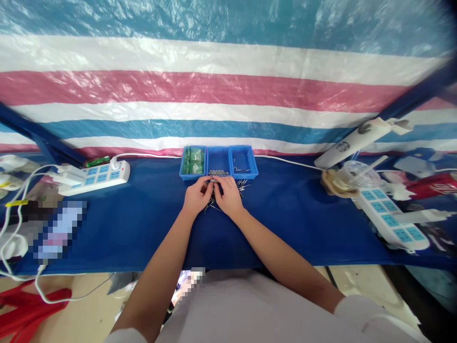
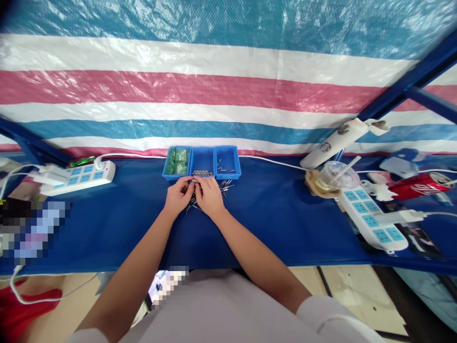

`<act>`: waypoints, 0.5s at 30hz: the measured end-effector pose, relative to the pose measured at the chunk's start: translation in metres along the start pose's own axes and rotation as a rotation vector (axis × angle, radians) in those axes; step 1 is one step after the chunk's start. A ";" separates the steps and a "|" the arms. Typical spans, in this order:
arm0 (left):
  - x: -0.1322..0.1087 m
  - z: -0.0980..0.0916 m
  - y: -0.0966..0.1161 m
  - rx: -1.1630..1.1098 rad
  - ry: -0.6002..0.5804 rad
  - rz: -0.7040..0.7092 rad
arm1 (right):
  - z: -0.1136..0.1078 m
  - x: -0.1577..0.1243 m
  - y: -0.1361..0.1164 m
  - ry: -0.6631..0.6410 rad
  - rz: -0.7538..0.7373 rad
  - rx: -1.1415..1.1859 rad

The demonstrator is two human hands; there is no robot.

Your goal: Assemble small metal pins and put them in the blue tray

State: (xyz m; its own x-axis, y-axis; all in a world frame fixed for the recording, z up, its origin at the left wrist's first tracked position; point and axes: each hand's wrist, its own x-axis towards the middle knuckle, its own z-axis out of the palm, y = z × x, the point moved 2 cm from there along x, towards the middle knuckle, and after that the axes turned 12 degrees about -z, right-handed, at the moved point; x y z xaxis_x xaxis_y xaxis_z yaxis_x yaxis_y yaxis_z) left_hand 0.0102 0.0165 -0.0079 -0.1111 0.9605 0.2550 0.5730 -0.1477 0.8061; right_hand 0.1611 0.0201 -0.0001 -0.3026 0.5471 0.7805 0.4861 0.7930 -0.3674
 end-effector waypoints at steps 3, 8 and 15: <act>-0.001 0.000 0.000 0.006 -0.004 -0.005 | 0.000 0.000 0.000 0.002 -0.003 0.007; -0.001 -0.001 0.001 0.013 -0.011 -0.017 | 0.000 -0.001 0.002 -0.003 0.018 0.021; -0.001 -0.002 0.001 -0.034 -0.014 -0.020 | 0.000 -0.002 0.003 -0.011 0.044 0.066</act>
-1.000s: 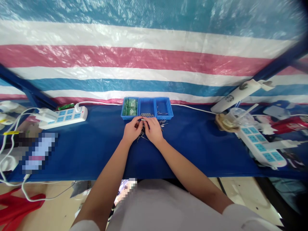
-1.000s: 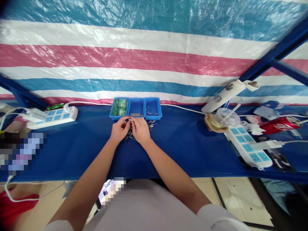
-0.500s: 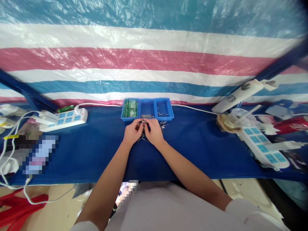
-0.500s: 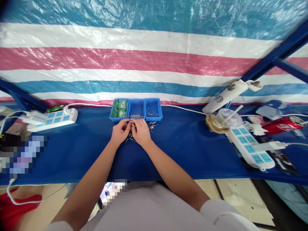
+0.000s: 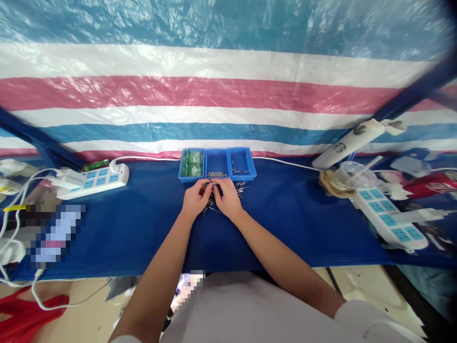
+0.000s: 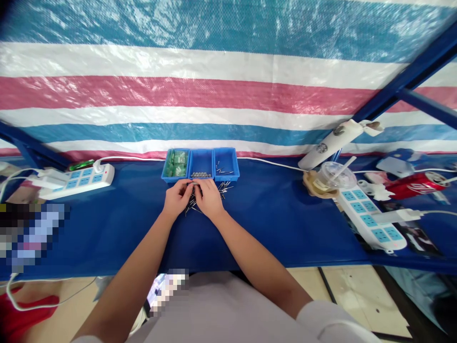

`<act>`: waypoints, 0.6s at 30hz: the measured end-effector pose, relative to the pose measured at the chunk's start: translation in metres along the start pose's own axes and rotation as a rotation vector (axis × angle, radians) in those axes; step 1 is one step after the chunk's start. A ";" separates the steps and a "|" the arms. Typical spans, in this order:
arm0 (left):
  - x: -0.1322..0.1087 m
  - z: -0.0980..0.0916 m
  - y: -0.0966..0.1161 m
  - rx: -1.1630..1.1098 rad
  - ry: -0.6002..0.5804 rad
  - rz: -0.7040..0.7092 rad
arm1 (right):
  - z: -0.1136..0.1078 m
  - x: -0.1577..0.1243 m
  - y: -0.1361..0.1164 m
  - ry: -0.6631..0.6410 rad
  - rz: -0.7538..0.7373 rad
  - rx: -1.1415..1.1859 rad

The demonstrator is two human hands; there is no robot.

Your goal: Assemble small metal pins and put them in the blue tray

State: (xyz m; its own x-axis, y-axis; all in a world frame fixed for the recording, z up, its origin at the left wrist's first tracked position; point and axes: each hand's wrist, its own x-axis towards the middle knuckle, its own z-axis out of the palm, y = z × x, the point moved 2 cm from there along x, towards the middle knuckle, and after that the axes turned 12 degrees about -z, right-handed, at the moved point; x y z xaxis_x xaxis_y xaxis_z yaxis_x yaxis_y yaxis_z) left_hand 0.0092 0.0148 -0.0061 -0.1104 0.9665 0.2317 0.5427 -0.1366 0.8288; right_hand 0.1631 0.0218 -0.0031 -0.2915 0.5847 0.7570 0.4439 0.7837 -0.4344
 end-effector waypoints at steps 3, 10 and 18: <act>0.000 0.000 0.000 -0.011 -0.006 0.004 | -0.001 0.000 0.000 -0.015 0.025 0.010; 0.000 -0.001 0.005 0.012 -0.014 0.006 | -0.003 0.001 0.001 0.007 -0.002 -0.004; 0.001 -0.002 0.004 0.024 -0.010 0.003 | -0.001 0.001 0.001 0.007 -0.009 -0.005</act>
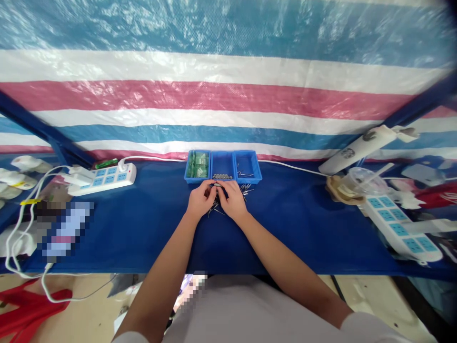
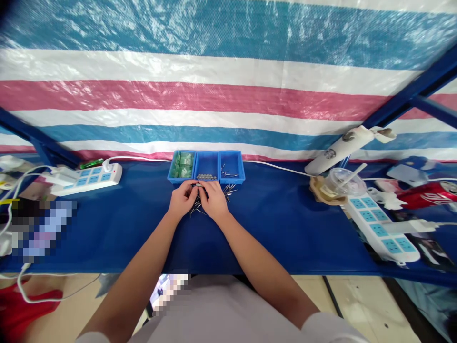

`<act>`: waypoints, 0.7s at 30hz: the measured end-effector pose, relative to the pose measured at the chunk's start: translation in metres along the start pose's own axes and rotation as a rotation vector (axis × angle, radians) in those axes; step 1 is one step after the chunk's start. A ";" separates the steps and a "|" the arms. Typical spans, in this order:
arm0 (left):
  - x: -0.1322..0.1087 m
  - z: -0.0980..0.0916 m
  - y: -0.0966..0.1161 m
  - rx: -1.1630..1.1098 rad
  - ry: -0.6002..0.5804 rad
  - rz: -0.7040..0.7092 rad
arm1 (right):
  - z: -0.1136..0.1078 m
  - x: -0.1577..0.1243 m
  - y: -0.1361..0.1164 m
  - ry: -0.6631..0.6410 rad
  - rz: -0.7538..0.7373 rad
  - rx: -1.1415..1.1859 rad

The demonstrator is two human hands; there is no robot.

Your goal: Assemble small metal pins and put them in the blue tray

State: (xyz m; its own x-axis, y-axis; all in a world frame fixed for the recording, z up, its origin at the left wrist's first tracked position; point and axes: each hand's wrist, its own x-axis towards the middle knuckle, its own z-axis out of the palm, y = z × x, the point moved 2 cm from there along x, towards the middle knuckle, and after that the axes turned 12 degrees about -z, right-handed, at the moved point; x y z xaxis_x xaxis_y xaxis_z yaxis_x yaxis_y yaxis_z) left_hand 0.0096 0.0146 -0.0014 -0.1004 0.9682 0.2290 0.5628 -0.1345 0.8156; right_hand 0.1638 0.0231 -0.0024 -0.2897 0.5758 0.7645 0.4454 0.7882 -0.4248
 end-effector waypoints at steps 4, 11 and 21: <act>0.000 0.001 -0.003 0.008 0.003 -0.002 | 0.000 0.000 -0.001 -0.018 0.032 0.005; 0.000 0.000 -0.002 0.020 -0.005 -0.015 | -0.001 0.000 -0.001 -0.012 0.072 0.059; 0.001 0.002 -0.005 0.003 -0.035 0.002 | -0.004 0.003 0.001 0.010 0.100 0.106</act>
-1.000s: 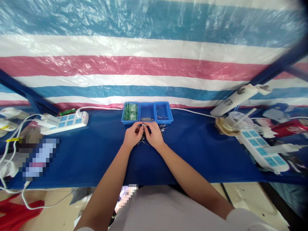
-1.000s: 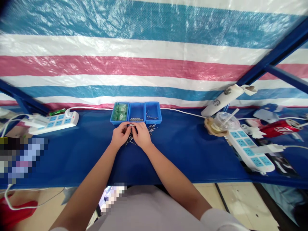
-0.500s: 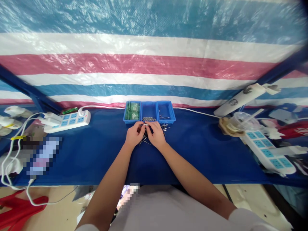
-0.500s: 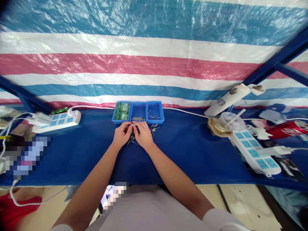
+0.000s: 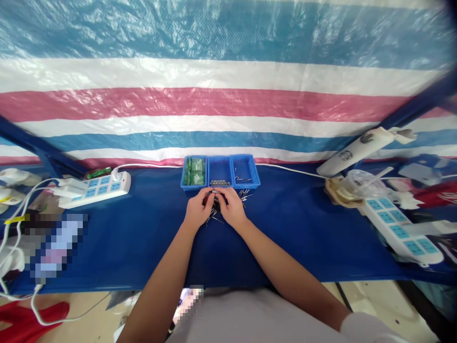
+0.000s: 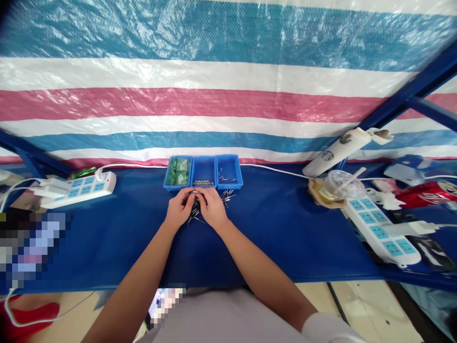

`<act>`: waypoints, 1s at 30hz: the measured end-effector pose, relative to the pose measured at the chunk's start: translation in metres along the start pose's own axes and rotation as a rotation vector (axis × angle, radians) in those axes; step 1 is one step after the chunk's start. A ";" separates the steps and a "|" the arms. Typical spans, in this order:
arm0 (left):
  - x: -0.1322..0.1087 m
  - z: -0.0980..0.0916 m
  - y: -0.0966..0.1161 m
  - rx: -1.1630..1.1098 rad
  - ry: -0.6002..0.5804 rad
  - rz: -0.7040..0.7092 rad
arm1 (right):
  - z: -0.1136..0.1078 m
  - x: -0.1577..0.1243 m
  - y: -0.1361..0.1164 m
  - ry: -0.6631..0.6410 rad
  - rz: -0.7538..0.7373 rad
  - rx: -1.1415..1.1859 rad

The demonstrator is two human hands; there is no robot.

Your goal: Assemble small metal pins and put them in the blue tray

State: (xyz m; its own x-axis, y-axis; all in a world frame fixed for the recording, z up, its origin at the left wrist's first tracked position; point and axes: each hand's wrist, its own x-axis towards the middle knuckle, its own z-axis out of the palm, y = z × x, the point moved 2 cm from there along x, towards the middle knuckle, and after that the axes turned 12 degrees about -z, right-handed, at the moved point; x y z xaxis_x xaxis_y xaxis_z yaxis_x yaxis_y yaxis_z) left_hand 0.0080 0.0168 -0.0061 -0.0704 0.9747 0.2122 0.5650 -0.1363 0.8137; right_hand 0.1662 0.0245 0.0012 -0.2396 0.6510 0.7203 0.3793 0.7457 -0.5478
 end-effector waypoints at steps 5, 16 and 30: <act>0.001 -0.001 0.002 0.013 0.017 -0.004 | 0.002 0.000 0.002 -0.026 -0.033 -0.019; 0.002 -0.003 0.005 0.016 0.014 0.034 | -0.009 0.014 0.001 0.056 -0.034 -0.235; 0.003 -0.002 0.007 0.075 0.062 0.037 | -0.033 0.047 0.039 -0.075 0.107 -0.339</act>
State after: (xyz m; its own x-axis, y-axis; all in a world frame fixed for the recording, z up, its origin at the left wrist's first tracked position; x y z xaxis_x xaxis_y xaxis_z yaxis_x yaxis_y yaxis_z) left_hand 0.0099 0.0179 0.0012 -0.0977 0.9562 0.2761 0.6278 -0.1560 0.7625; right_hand 0.1991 0.0795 0.0276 -0.2422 0.7408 0.6265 0.6776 0.5913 -0.4373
